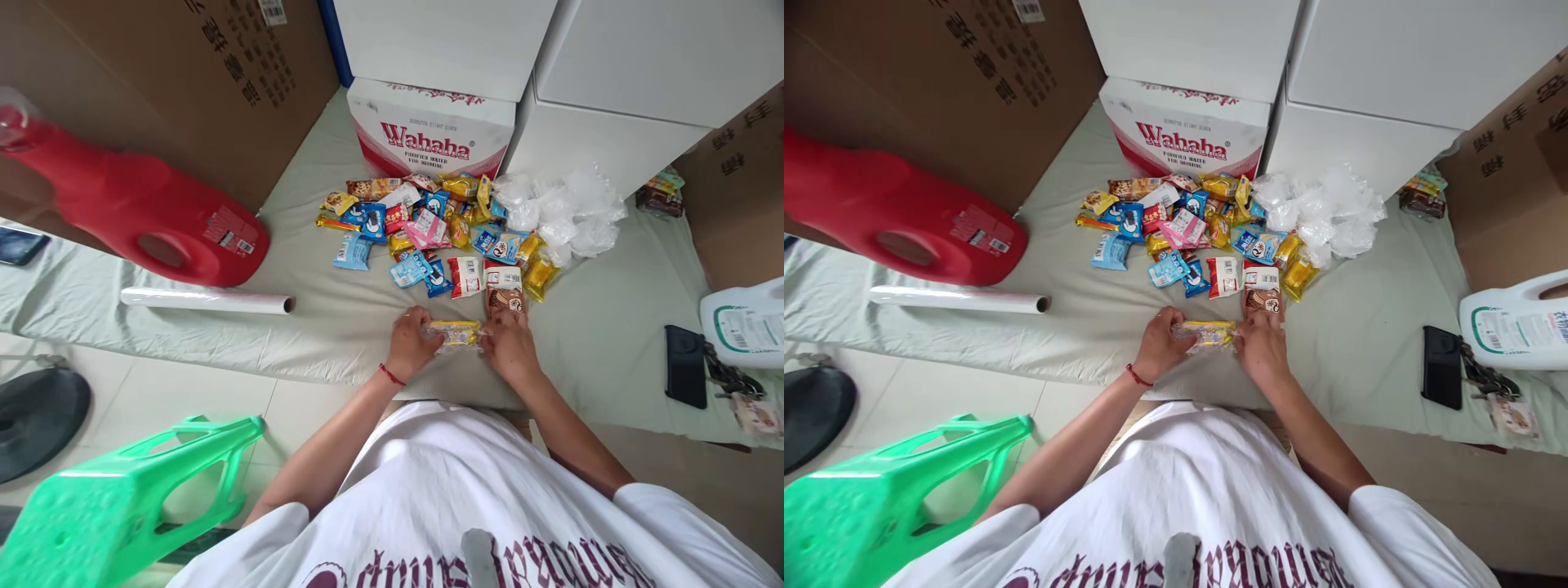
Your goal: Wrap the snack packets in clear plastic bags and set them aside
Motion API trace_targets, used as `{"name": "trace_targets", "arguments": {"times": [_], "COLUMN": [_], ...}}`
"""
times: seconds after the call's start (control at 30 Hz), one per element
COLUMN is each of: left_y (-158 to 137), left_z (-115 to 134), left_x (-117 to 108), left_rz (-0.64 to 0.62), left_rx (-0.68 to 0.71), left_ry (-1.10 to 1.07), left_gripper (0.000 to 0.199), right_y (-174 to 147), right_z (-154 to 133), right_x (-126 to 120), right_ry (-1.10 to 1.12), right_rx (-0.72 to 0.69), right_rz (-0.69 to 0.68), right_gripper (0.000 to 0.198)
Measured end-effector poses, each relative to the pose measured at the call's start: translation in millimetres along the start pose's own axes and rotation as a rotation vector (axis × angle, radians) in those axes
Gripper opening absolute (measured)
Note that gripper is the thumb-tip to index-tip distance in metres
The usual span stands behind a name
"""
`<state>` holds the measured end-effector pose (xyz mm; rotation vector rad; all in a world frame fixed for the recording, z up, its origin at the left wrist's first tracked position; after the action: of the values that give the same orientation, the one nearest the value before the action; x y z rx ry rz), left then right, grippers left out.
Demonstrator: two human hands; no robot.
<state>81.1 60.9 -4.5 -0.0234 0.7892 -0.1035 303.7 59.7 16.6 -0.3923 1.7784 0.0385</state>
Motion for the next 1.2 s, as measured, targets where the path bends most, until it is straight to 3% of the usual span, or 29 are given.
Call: {"name": "trace_targets", "arguments": {"times": [0.1, 0.13, 0.2, 0.3, 0.4, 0.57, 0.63, 0.7, 0.8, 0.9, 1.0, 1.1, 1.2], "left_y": [-16, -22, -33, -42, -45, -54, -58, -61, -62, -59, -52, -47, -45], "left_z": [22, 29, 39, 39, 28, 23, 23, 19, -8, -50, -82, -89, -82], "left_x": [10, 16, 31, 50, 55, 45, 34, 18, -13, -40, -49, -46, -40], "left_rz": [0.006, 0.015, -0.006, -0.085, -0.154, -0.285, -0.259, -0.174, 0.059, 0.240, 0.277, 0.259, 0.230], "left_rx": [0.128, 0.197, 0.353, 0.512, 0.591, 0.815, 0.861, 0.837, 0.652, 0.422, 0.235, 0.229, 0.325], "left_ry": [0.041, 0.108, 0.254, 0.378, 0.397, 0.200, 0.040, -0.105, -0.114, 0.032, 0.225, 0.347, 0.412], "left_gripper": [0.008, 0.004, 0.014, 0.023, 0.017, 0.031, 0.034, 0.034, 0.027, 0.015, 0.011, 0.011, 0.010], "right_y": [-10, -11, -12, -11, -14, -15, -15, -16, -19, -21, -6, 31, 79], "right_z": [-11, -16, -25, -35, -41, -55, -57, -42, 26, 137, 249, 328, 374], "right_x": [17, 24, 36, 45, 48, 53, 49, 36, -4, -52, -85, -100, -107], "right_ry": [0.251, 0.426, 0.857, 1.420, 1.751, 1.877, 1.847, 1.797, 1.661, 1.562, 1.567, 1.512, 1.464], "right_rx": [0.120, 0.157, 0.203, 0.221, 0.199, 0.223, 0.234, 0.219, 0.222, 0.338, 0.583, 0.901, 1.026], "right_rz": [-0.062, -0.083, -0.072, -0.017, -0.046, -0.139, -0.111, 0.013, 0.381, 0.816, 1.099, 1.099, 1.030], "right_gripper": [0.021, 0.022, 0.024, 0.032, 0.039, 0.036, 0.037, 0.038, 0.036, 0.035, 0.028, 0.022, 0.016]}}
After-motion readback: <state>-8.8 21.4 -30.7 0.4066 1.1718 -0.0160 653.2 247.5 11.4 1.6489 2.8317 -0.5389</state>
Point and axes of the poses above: each hand's wrist, its own y-axis towards the middle knuckle, its own x-axis out of the palm, z = x × y, the point moved 3 cm from there along y, towards the middle knuckle, and after that the axes turned 6 degrees about -z, right-handed, at the moved point
